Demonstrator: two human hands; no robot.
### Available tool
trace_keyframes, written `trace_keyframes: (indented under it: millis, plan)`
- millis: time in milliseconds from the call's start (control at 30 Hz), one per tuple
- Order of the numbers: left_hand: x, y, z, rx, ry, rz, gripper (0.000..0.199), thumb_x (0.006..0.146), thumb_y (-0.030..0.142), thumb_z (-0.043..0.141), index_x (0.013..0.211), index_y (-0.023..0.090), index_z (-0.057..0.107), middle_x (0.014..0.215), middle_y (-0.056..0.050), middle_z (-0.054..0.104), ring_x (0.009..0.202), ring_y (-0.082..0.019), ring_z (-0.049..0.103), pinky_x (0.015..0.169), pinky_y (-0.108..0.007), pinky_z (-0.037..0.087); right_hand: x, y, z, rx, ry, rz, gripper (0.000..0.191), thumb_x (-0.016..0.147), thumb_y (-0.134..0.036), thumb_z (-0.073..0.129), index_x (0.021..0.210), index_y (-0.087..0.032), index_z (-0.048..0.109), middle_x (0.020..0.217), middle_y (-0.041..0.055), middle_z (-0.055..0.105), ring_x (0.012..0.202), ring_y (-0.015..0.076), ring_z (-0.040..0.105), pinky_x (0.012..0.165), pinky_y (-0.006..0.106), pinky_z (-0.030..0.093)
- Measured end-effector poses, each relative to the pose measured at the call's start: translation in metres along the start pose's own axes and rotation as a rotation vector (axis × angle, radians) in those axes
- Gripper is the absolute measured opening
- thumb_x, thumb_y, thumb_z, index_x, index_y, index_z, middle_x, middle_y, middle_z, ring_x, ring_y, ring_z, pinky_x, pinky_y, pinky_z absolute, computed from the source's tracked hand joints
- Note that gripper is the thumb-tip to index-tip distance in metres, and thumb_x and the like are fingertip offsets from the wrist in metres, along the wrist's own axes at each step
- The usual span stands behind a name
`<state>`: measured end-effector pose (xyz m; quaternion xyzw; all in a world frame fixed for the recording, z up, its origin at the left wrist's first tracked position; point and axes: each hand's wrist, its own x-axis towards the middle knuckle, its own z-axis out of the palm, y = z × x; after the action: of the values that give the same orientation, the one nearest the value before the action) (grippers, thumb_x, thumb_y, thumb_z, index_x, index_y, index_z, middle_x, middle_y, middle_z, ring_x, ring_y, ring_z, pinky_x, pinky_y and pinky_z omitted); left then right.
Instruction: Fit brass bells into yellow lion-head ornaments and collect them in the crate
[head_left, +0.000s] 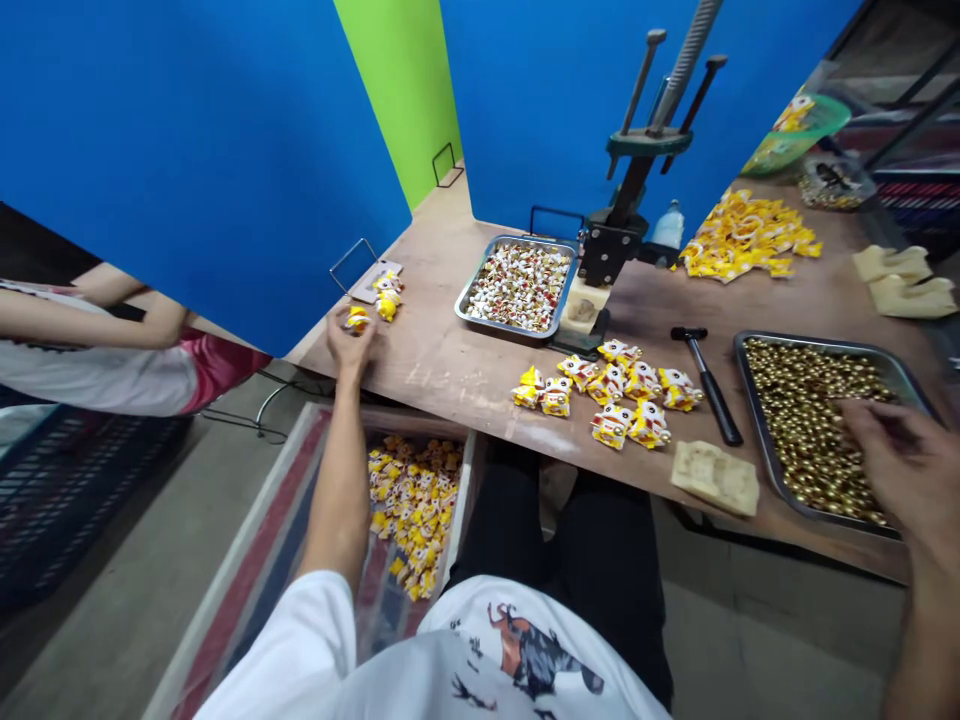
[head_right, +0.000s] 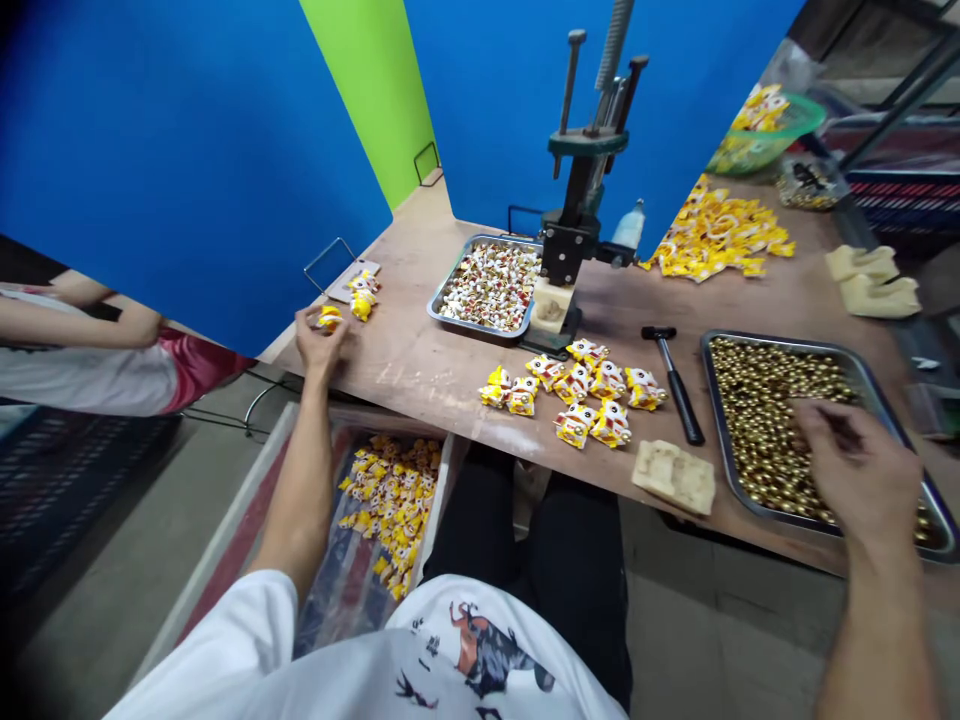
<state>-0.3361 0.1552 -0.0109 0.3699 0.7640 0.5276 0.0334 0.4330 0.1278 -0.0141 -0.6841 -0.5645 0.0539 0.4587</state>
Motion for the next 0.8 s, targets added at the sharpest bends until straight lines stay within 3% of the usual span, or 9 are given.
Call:
trace_keyframes:
  millis: [67,167,267,400,533,633,700,800]
  plan:
    - [-0.016,0.003,-0.006,-0.266,0.048,-0.057,0.065,0.087,0.025,0.082,0.145,0.017,0.053,0.135,-0.013,0.070,0.103,-0.020,0.073,0.098,-0.037,0.062,-0.013,-0.017,-0.007,0.050,-0.056,0.077,0.065,0.081,-0.096,0.071,0.115,-0.043,0.087,0.108,0.0294,0.080,0.105,0.0427,0.079,0.074,0.063,0.049]
    - [-0.048,0.016,-0.012,-0.690,-0.026,-0.083,0.062,0.081,0.028,0.085,0.137,0.025,0.059,0.126,-0.006,0.070,0.093,-0.013,0.072,0.089,-0.028,0.062,-0.029,-0.042,-0.007,0.173,-0.178,0.094,0.058,0.080,-0.089,0.081,0.119,-0.047,0.087,0.108,0.0251,0.082,0.102,0.0410,0.081,0.077,0.063,0.057]
    - [-0.091,0.045,-0.009,-0.982,-0.189,-0.117,0.055,0.074,0.026,0.088,0.126,0.026,0.068,0.126,-0.006,0.071,0.090,-0.010,0.067,0.079,-0.018,0.058,-0.046,-0.074,0.011,0.310,-0.279,0.035,0.048,0.080,-0.080,0.088,0.112,-0.044,0.089,0.107,0.0169,0.086,0.098,0.0377,0.083,0.089,0.061,0.065]
    - [-0.163,0.098,0.009,-1.223,-0.550,-0.292,0.063,0.071,0.020,0.086,0.131,0.028,0.070,0.138,-0.013,0.072,0.081,-0.010,0.060,0.061,-0.014,0.050,-0.079,-0.130,0.049,0.636,-0.444,-0.003,0.040,0.080,-0.061,0.099,0.104,-0.032,0.089,0.108,0.0076,0.087,0.096,0.0292,0.083,0.090,0.049,0.071]
    - [-0.234,0.138,0.024,-1.292,-0.897,-0.467,0.068,0.074,0.027,0.086,0.139,0.030,0.069,0.130,-0.015,0.075,0.074,-0.013,0.059,0.057,-0.021,0.052,-0.108,-0.175,0.080,0.998,-0.656,0.095,0.045,0.072,-0.056,0.107,0.095,-0.026,0.083,0.090,0.0029,0.084,0.079,0.0204,0.080,0.074,0.034,0.070]
    - [-0.271,0.156,0.029,-1.212,-1.083,-0.468,0.066,0.078,0.033,0.087,0.141,0.030,0.068,0.109,-0.009,0.075,0.079,-0.020,0.069,0.065,-0.030,0.062,-0.123,-0.189,0.088,1.189,-0.753,0.166,0.053,0.069,-0.060,0.108,0.091,-0.025,0.075,0.081,-0.0003,0.081,0.065,0.0155,0.073,0.063,0.029,0.066]
    - [-0.287,0.163,0.031,-1.085,-1.136,-0.356,0.062,0.079,0.028,0.091,0.137,0.029,0.070,0.103,-0.005,0.072,0.081,-0.020,0.071,0.072,-0.033,0.065,-0.130,-0.190,0.087,1.240,-0.775,0.173,0.053,0.070,-0.060,0.107,0.090,-0.025,0.073,0.078,-0.0016,0.079,0.059,0.0140,0.069,0.058,0.027,0.063]
    - [-0.301,0.165,0.035,-0.925,-1.057,-0.187,0.052,0.077,0.018,0.094,0.124,0.025,0.074,0.111,-0.005,0.071,0.088,-0.018,0.070,0.082,-0.030,0.064,-0.137,-0.187,0.081,1.147,-0.698,0.071,0.043,0.075,-0.053,0.107,0.090,-0.026,0.077,0.081,-0.0005,0.081,0.066,0.0165,0.073,0.064,0.030,0.065]
